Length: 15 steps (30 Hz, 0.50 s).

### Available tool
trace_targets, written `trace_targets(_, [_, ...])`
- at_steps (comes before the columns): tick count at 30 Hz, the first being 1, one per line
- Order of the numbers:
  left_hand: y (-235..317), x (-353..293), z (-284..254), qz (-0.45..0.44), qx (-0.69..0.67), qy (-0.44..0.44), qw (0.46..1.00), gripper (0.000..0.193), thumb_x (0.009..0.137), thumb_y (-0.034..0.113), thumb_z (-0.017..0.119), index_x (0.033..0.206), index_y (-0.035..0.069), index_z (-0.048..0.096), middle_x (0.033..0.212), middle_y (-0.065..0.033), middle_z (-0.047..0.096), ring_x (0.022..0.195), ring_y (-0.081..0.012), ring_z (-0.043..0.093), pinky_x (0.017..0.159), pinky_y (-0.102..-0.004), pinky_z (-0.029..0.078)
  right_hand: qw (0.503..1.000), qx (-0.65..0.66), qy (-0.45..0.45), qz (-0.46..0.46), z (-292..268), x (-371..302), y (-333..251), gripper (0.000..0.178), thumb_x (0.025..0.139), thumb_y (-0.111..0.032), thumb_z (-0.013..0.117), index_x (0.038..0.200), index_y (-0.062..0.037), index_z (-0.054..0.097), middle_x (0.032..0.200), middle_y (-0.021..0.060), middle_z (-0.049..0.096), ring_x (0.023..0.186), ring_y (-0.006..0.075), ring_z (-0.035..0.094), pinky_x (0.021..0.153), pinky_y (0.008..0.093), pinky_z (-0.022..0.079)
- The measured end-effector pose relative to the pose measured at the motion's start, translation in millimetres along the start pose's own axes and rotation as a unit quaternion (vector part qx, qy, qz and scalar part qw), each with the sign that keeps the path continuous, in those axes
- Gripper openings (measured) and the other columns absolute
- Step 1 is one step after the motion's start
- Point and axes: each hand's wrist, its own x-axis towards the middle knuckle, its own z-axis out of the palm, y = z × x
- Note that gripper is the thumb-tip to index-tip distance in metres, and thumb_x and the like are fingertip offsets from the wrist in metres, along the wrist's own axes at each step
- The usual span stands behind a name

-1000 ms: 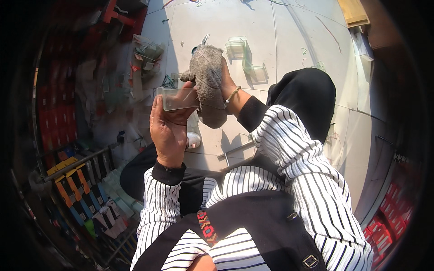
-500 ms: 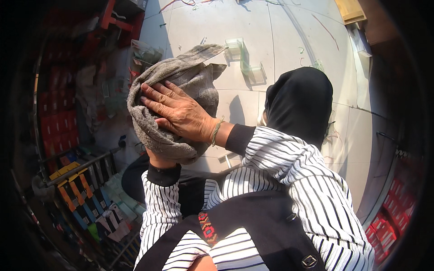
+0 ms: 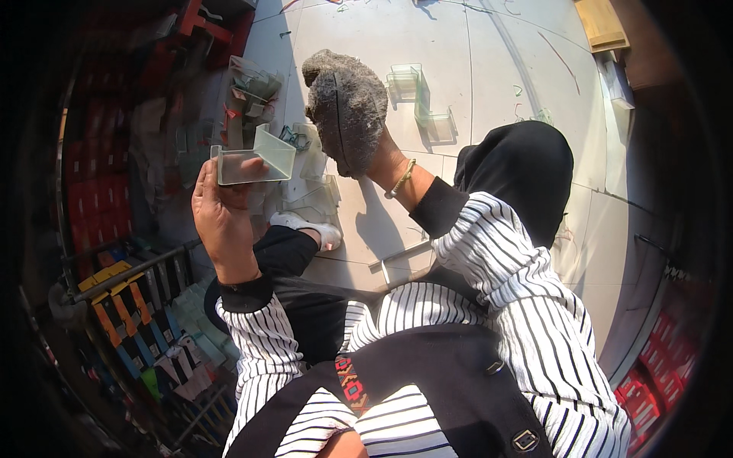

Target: The person sits on the floor and wipes small translucent plastic parts with a gray cloth. They pick up each piece, wipe it on all sides, and place it back on the floor. The process repeats for several pieces.

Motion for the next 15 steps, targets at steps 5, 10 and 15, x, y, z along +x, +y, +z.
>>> trace_targets(5, [-7.5, -0.7, 1.3, 0.016, 0.145, 0.008, 0.989, 0.033, 0.093, 0.027, 0.048, 0.098, -0.005, 0.056, 0.087, -0.0103, 0.062, 0.073, -0.0135, 0.061, 0.068, -0.0257, 0.048, 0.800, 0.575, -0.057, 0.161, 1.7, 4.1, -53.5, 0.062, 0.077, -0.018, 0.071, 0.128, -0.0024, 0.039, 0.121, 0.0095, 0.052, 0.113, 0.0147, 0.047, 0.097, 0.0297, 0.038])
trace_targets(10, [-25.7, -0.5, 15.5, 0.186, 0.389, 0.088, 0.898, 0.040, 0.093, 0.036, 0.047, 0.110, 0.000, 0.053, 0.089, -0.0098, 0.053, 0.087, -0.0189, 0.052, 0.079, -0.0300, 0.040, 0.772, 0.593, -0.007, 0.229, 7.4, 12.2, -71.4, 0.042, 0.085, -0.013, 0.061, 0.121, 0.0002, 0.045, 0.108, 0.0090, 0.058, 0.092, 0.0125, 0.059, 0.078, 0.0244, 0.051])
trace_targets(15, [-37.5, -1.4, 21.2, 0.303, 0.368, -0.016, 0.879, 0.036, 0.095, 0.025, 0.045, 0.125, 0.004, 0.046, 0.120, -0.0134, 0.050, 0.111, -0.0207, 0.047, 0.094, -0.0318, 0.037, 0.524, 0.771, 0.022, 0.361, 3.3, 5.0, -66.5, 0.031, 0.093, -0.022, 0.047, 0.116, -0.0009, 0.050, 0.105, 0.0110, 0.060, 0.090, 0.0150, 0.062, 0.075, 0.0260, 0.054])
